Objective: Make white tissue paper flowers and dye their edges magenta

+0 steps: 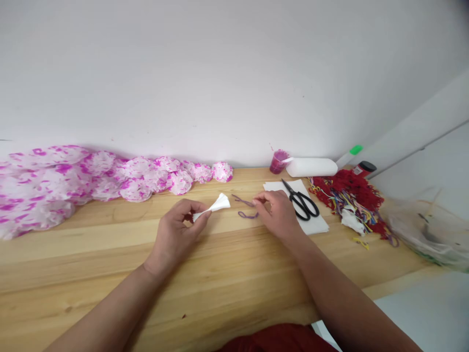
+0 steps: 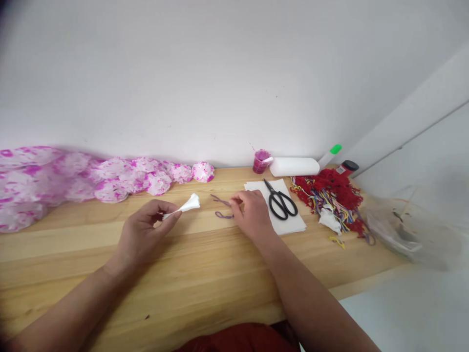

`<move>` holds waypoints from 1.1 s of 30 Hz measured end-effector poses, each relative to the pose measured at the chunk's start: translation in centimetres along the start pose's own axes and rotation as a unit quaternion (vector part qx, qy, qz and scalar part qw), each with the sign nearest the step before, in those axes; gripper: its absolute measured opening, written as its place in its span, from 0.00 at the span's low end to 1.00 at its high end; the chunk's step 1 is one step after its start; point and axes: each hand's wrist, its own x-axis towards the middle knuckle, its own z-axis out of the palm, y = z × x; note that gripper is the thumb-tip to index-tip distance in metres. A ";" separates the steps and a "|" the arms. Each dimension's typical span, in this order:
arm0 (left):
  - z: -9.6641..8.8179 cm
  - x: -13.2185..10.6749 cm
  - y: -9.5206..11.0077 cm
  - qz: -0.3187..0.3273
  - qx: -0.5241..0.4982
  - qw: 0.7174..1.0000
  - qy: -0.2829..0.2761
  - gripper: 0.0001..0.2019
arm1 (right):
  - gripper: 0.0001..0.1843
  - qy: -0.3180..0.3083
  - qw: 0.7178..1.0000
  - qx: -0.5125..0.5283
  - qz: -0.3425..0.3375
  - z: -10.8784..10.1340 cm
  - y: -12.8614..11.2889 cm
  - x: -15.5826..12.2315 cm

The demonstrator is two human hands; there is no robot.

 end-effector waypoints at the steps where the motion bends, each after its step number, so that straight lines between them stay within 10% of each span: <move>1: 0.0 0.0 0.1 -0.027 -0.011 1.000 -0.006 0.08 | 0.04 -0.017 1.000 -0.021 0.010 0.3 0.2 0.1; 6: 0.1 -0.1 0.2 -0.067 -0.054 0.996 -0.028 0.10 | 0.03 -0.066 0.993 -0.089 0.047 1.0 -0.3 -0.2; 11: 0.3 -0.1 0.2 -0.082 -0.157 0.982 -0.064 0.13 | 0.04 -0.036 0.991 0.119 0.046 0.5 -1.4 -0.2; 16: 0.1 -0.1 1.2 -0.093 -0.297 0.947 -0.085 0.13 | 0.13 -0.141 0.872 0.445 0.148 0.9 -3.0 -0.6; 24: 0.8 -0.8 1.4 -0.139 -0.399 0.891 -0.164 0.14 | 0.15 -0.192 0.665 0.666 0.278 1.2 -5.0 -1.5; 33: 1.2 -1.0 1.3 -0.183 -0.488 0.843 -0.135 0.12 | 0.07 -0.183 0.573 0.748 0.282 1.2 -4.8 -1.5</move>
